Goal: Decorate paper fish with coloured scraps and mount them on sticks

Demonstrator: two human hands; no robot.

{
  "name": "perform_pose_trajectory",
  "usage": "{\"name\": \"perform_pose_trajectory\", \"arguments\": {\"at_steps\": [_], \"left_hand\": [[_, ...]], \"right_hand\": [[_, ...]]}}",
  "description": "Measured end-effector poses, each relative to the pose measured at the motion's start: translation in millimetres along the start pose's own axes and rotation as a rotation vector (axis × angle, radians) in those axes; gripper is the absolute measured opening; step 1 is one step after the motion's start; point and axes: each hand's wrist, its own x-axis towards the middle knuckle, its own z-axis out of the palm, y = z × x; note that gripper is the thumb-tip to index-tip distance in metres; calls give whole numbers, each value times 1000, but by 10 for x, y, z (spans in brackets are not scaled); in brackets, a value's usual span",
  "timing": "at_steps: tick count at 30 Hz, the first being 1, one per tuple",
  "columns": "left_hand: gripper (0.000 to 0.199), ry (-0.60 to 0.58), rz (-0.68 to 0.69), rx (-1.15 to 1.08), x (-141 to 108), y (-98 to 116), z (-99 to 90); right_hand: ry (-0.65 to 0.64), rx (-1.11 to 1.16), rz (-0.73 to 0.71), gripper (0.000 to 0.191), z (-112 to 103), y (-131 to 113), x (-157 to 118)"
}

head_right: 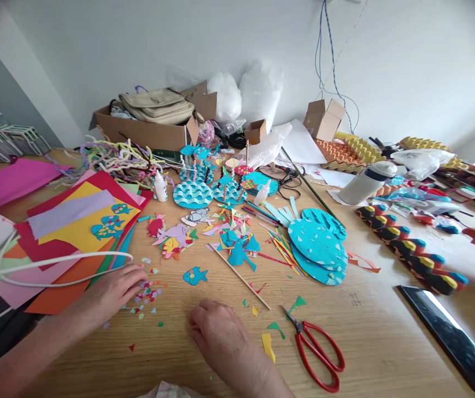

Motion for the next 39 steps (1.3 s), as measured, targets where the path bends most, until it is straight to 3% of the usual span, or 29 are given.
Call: {"name": "perform_pose_trajectory", "arguments": {"at_steps": [12,19,23,29,34,39], "left_hand": [[20,-143,-2,-44,113,109,-109],[18,-133,-8,-75,127,91,-101],[12,-92,-38,-191,121,40,-100],[5,-78,-239,-488,116,-8,-74],[8,-52,-233,-865,141,78,-17],[7,-29,-198,-850,211,281,-89]], "right_hand": [[3,11,24,12,-13,28,-7],[9,15,39,14,-33,45,-7],[12,39,33,13,-37,38,38],[101,193,10,13,-82,-86,196],[209,353,39,11,-108,-221,423],[285,396,41,11,-90,-254,609]]}}
